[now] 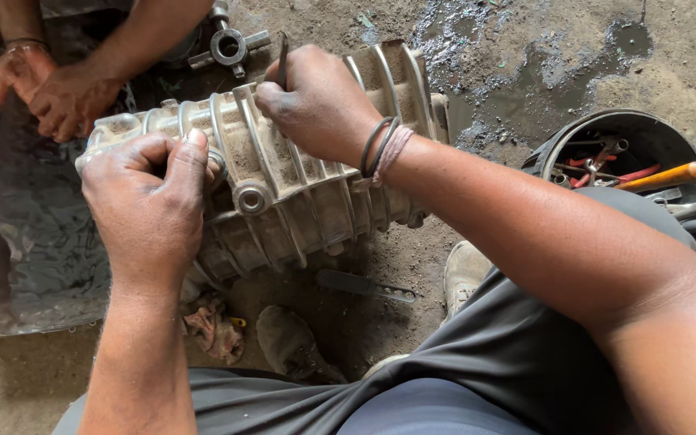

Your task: The person uses a small metal tool to scrape and clean the surface of a large, ribbed mechanical housing. They systematically work along the ridges and grooves of the part, removing dirt and grime.

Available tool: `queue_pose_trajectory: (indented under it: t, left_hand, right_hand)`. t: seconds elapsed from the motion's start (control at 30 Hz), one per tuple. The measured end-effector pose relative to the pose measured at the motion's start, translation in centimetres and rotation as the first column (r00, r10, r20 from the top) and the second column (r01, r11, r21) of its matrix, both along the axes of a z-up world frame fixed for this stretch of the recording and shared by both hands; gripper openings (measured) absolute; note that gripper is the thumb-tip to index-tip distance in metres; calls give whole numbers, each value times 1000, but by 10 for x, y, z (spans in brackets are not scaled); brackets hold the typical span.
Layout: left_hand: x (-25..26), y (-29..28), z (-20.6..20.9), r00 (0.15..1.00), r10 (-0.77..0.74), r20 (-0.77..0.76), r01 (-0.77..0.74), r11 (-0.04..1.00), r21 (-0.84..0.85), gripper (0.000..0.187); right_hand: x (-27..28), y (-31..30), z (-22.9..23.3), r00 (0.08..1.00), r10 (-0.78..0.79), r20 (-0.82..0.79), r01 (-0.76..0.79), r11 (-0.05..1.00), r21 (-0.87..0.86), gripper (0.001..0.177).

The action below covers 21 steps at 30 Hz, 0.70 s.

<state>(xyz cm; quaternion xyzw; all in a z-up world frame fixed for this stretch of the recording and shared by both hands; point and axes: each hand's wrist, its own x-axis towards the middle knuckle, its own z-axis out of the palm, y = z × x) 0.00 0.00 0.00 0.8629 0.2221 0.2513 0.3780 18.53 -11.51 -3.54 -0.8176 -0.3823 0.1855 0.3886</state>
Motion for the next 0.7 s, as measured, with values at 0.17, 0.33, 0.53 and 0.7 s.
queue_pose_trajectory:
  t: [0.17,0.33,0.53,0.7]
  left_hand:
    - [-1,2,-4,999,-17,34,16,1000,22,23]
    - [1,3,-6,999,-19,51,18,999,29,23]
    - [1,2,-6,1000,-4,22,3,1000,21,24]
    - [1,-1,-3,999,-21,46,22,1000,-23,21]
  right_hand:
    - [-7,-7,3,970,21,-242,16,989,149,16]
    - [-5,-9,5,998,51,-39,-57,985,-164,25]
    - [-1,-7,13,989,138,-57,-148,885,-441,52]
    - [10,-14,22,908,221,-355,-349,868,-353,44]
